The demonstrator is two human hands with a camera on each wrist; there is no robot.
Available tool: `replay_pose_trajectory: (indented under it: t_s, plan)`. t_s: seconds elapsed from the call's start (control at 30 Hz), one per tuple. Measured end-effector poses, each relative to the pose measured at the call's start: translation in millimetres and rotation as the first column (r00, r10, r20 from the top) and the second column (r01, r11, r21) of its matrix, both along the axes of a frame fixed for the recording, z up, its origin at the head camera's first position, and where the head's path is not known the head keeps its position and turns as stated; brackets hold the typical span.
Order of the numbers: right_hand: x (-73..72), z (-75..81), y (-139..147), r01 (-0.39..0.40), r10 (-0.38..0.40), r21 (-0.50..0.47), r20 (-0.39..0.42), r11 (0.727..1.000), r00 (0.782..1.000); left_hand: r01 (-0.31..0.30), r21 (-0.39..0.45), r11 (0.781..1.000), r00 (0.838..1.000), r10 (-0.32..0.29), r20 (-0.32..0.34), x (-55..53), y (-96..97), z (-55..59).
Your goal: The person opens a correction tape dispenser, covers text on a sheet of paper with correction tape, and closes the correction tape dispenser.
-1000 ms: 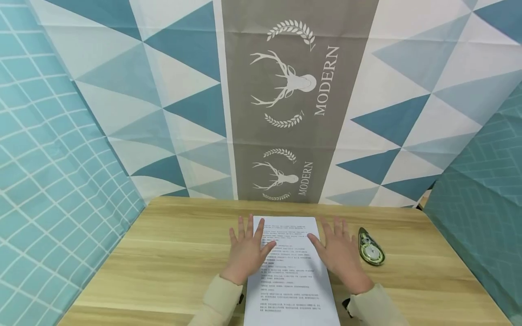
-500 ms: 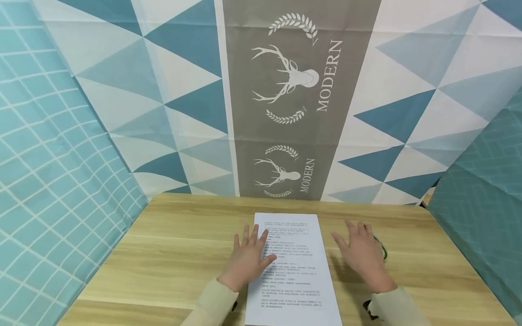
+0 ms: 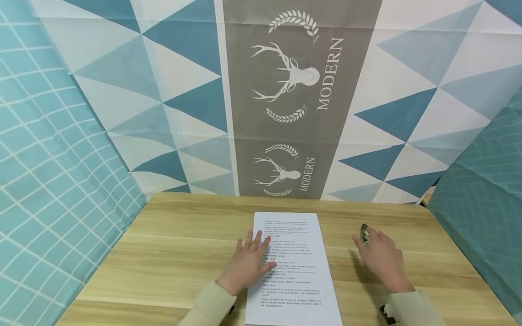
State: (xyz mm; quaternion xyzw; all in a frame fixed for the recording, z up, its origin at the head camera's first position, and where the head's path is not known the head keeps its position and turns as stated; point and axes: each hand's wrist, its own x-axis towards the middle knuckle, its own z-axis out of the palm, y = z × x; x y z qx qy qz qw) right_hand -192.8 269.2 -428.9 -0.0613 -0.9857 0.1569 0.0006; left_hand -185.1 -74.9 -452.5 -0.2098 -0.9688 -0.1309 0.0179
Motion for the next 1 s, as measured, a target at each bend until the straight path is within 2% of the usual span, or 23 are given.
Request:
replay_pose_trajectory:
  t_s: [0.3,0.57,0.8,1.0]
  plan:
    - [-2.4,-4.0,17.5,0.057,-0.054,-0.054,0.058,0.997,0.997,0.069,-0.079,0.994,0.998,-0.069,0.007,2.8,2.0,-0.1]
    - [-6.4,-9.5,27.4,0.086,-0.079,-0.075,0.103,0.993,0.992,0.166,-0.173,0.971,0.986,-0.168,0.006,7.1,-2.1,-5.6]
    - [-10.5,-13.7,34.1,0.071,-0.056,-0.097,0.149,0.993,0.987,0.226,-0.225,0.948,0.974,-0.227,0.023,9.1,-5.1,-6.8]
    - [-11.6,-14.8,36.7,0.052,-0.035,-0.097,0.168,0.994,0.985,0.279,-0.241,0.929,0.958,-0.287,0.005,11.2,-5.7,-6.4]
